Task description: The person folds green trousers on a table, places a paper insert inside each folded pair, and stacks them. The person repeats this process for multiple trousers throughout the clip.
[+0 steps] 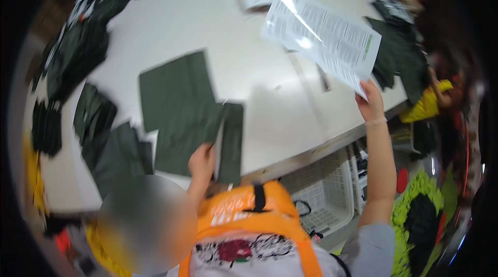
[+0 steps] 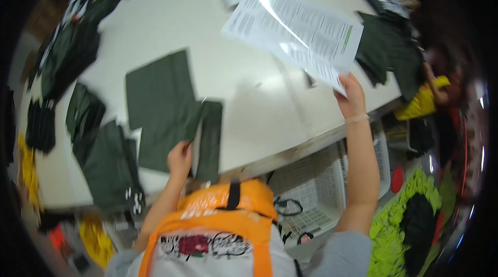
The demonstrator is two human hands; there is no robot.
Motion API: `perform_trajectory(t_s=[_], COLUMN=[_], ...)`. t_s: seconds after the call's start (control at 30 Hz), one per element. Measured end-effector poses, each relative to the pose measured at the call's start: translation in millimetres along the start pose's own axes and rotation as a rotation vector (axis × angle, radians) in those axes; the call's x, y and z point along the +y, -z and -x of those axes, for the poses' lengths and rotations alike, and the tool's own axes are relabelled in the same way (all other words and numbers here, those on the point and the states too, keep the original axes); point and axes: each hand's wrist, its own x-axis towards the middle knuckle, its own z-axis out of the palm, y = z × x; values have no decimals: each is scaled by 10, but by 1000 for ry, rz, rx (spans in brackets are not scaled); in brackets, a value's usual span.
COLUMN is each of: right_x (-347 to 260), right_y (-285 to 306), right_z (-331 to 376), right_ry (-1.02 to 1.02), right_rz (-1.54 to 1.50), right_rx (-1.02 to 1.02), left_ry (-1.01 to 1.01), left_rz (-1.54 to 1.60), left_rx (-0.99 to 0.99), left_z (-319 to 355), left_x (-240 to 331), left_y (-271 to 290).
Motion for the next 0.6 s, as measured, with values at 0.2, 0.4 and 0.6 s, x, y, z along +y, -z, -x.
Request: perform_trajectory(t_s=[0.2,0.4,0.6], right_x=[1154,1630,2130], right_y=[72,193,-588], right_z=[956,1026,1073], right_ry=[-563,-543,-416], right_rz=[283,346,275], right_rx=[-204,-169,-216], left_ry=[-76,-149,-258], left_rz=[-8,-25,-84], left_rx=[96,152,136], left_z=[-43,-6,41], left_x=[-93,-4,54], left_y=[45,93,-9])
